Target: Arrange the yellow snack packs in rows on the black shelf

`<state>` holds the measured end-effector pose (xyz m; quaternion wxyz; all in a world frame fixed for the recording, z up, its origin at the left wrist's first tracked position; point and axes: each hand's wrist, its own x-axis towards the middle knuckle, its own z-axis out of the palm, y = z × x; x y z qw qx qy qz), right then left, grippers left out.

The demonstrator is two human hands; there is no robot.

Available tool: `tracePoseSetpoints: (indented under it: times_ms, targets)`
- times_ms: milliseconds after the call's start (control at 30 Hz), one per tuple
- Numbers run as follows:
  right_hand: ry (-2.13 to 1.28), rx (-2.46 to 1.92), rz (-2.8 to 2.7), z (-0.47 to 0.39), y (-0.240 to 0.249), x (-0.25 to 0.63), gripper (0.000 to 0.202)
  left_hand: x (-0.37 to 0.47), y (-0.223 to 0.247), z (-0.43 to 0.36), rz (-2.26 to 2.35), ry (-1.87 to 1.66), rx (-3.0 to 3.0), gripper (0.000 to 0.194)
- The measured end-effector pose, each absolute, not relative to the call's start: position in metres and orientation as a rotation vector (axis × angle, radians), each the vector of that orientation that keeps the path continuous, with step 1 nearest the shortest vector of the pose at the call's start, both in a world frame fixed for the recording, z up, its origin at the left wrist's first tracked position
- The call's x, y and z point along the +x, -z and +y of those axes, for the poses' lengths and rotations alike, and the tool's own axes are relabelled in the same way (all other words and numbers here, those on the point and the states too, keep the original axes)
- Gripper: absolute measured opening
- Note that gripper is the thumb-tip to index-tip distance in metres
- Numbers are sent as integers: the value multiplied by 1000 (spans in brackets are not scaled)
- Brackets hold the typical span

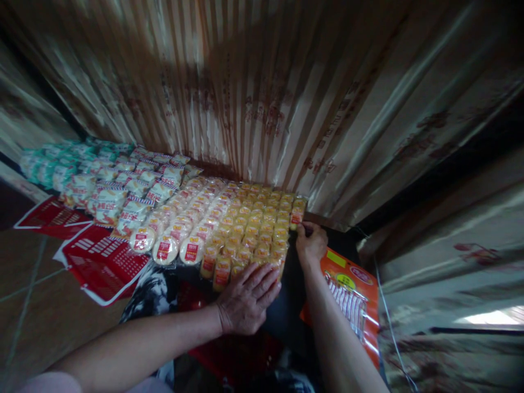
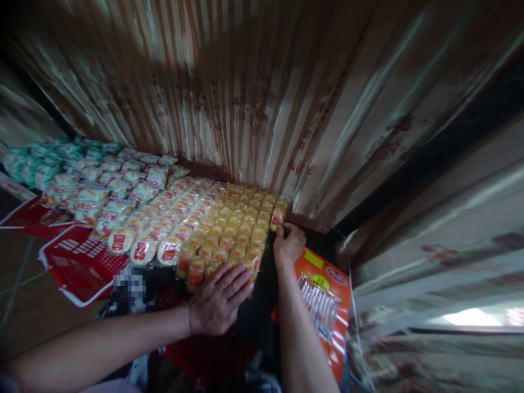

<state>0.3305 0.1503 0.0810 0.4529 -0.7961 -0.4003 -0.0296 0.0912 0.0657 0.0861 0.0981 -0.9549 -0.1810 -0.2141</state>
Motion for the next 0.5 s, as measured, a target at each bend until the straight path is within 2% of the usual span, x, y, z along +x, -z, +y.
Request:
tracePoseSetpoints:
  times_ms: [133,300,500]
  targets:
    - [76,-1947,-938,155,-85,335,44,91,-87,66,-533,644,-2835,54]
    - [-88,-1887,-898,173,-92,337,59,92,-90,66,-533,662,-2799,52]
    - [-149,-1859,-950,187,-89,334,63,91,-89,67,-525,669,-2798,53]
